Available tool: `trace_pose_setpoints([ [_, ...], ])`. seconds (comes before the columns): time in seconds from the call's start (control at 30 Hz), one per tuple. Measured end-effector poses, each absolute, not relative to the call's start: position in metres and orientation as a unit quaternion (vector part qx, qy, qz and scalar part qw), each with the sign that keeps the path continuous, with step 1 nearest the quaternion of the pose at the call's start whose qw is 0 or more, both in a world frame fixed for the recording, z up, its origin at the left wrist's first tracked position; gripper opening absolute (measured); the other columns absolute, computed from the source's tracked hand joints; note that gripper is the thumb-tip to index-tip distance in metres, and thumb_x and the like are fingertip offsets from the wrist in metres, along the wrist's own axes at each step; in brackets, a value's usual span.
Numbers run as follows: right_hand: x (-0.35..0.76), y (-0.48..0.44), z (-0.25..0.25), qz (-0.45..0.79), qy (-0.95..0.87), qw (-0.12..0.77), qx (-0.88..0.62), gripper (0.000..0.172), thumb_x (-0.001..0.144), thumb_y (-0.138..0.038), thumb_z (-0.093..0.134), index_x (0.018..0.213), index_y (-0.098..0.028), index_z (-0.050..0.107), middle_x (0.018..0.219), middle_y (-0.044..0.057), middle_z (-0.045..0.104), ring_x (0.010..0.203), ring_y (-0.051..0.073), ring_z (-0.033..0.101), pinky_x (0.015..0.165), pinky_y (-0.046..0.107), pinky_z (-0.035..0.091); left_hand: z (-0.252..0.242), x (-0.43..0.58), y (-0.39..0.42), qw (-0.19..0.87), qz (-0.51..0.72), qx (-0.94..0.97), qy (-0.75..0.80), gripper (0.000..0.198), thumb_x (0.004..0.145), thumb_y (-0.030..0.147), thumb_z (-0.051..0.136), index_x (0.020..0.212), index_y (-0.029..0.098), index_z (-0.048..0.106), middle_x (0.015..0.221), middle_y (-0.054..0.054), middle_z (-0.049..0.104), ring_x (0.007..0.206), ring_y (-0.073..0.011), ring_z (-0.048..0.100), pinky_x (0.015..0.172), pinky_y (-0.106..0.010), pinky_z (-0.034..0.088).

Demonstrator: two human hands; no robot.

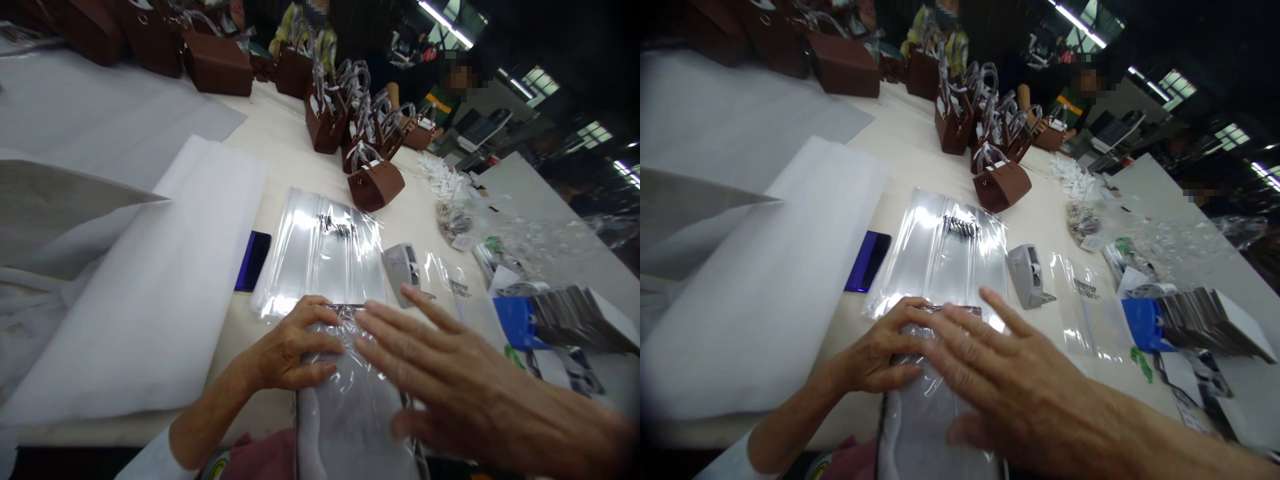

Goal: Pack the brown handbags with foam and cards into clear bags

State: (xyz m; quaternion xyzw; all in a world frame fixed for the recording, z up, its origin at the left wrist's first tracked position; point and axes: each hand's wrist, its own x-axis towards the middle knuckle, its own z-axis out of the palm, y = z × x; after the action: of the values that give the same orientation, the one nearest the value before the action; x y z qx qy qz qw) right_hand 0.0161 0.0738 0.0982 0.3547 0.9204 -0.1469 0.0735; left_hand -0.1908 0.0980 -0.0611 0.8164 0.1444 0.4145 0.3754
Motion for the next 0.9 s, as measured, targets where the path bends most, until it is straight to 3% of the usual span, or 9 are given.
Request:
trace_pose_setpoints([
  [0.1,0.019,0.053,0.079,-0.194,0.928,0.077,0.308,0.074,0.076,-0.049,0.057,0.138,-0.019,0.029,0.132,0.011,0.046,0.124,0.025,0.039,0.109,0.045,0.019,-0.064,-0.192,0.096,0.383,0.429,0.803,0.154,0.025,0.077,0.024,0.057,0.101,0.020,0.062,0.111,-0.010,0.051,0.112,-0.0244,0.042,0.102,-0.048,0.029],
  [0.23,0.054,0.035,0.057,-0.141,0.916,0.072,0.369,0.071,0.081,-0.042,0.055,0.140,-0.018,0.024,0.133,0.010,0.044,0.126,0.026,0.035,0.109,0.050,0.013,-0.076,-0.196,0.091,0.398,0.458,0.774,0.178,0.024,0.076,0.022,0.054,0.098,0.020,0.062,0.109,-0.009,0.052,0.113,-0.0254,0.040,0.100,-0.048,0.031],
  [0.33,0.084,0.016,0.038,-0.115,0.880,-0.005,0.460,0.057,0.087,-0.035,0.045,0.139,-0.023,0.025,0.134,0.008,0.044,0.126,0.023,0.036,0.108,0.046,0.023,-0.089,-0.197,0.094,0.417,0.505,0.720,0.230,0.021,0.079,0.020,0.049,0.093,0.019,0.063,0.109,-0.008,0.052,0.114,-0.0249,0.041,0.099,-0.045,0.033],
  [0.4,0.094,0.000,0.024,-0.169,0.824,-0.058,0.538,0.053,0.091,-0.043,0.029,0.139,-0.022,0.027,0.137,0.008,0.039,0.127,0.024,0.035,0.104,0.043,0.032,-0.097,-0.195,0.104,0.446,0.523,0.667,0.287,0.020,0.082,0.020,0.045,0.089,0.017,0.063,0.108,-0.008,0.053,0.110,-0.0224,0.045,0.098,-0.041,0.035],
  [0.5,0.089,-0.018,0.006,-0.252,0.762,-0.175,0.570,0.071,0.085,-0.062,0.011,0.139,-0.018,0.024,0.142,0.011,0.030,0.128,0.029,0.031,0.103,0.045,0.032,-0.108,-0.188,0.129,0.488,0.511,0.610,0.358,0.025,0.086,0.024,0.040,0.086,0.015,0.063,0.106,-0.007,0.054,0.103,-0.0186,0.050,0.096,-0.035,0.036],
  [0.63,0.059,-0.005,0.004,-0.218,0.765,-0.263,0.546,0.088,0.073,-0.064,0.049,0.141,-0.018,0.015,0.141,0.016,0.029,0.128,0.032,0.031,0.102,0.047,0.034,-0.114,-0.176,0.164,0.498,0.478,0.616,0.379,0.030,0.087,0.029,0.038,0.084,0.014,0.064,0.104,-0.008,0.057,0.102,-0.0178,0.052,0.096,-0.033,0.036],
  [0.7,0.048,0.012,0.008,-0.175,0.776,-0.273,0.541,0.079,0.073,-0.048,0.062,0.138,-0.020,0.025,0.136,0.015,0.038,0.124,0.029,0.037,0.100,0.046,0.037,-0.109,-0.174,0.172,0.491,0.469,0.624,0.387,0.031,0.087,0.031,0.039,0.084,0.014,0.064,0.106,-0.008,0.056,0.104,-0.0186,0.051,0.098,-0.034,0.034],
  [0.83,0.042,0.036,0.010,-0.122,0.771,-0.336,0.527,0.036,0.080,-0.026,0.058,0.115,-0.022,0.052,0.116,0.010,0.055,0.110,0.023,0.052,0.093,0.043,0.044,-0.073,-0.177,0.146,0.446,0.478,0.652,0.384,0.039,0.089,0.042,0.035,0.095,0.015,0.062,0.118,-0.009,0.051,0.114,-0.0210,0.044,0.102,-0.037,0.030],
  [0.9,0.041,0.038,0.008,-0.111,0.762,-0.373,0.518,0.031,0.080,-0.021,0.058,0.110,-0.023,0.054,0.112,0.009,0.057,0.106,0.022,0.055,0.090,0.042,0.046,-0.049,-0.178,0.116,0.384,0.493,0.713,0.319,0.049,0.084,0.056,0.037,0.105,0.017,0.058,0.123,-0.011,0.048,0.117,-0.0245,0.042,0.100,-0.041,0.032],
])
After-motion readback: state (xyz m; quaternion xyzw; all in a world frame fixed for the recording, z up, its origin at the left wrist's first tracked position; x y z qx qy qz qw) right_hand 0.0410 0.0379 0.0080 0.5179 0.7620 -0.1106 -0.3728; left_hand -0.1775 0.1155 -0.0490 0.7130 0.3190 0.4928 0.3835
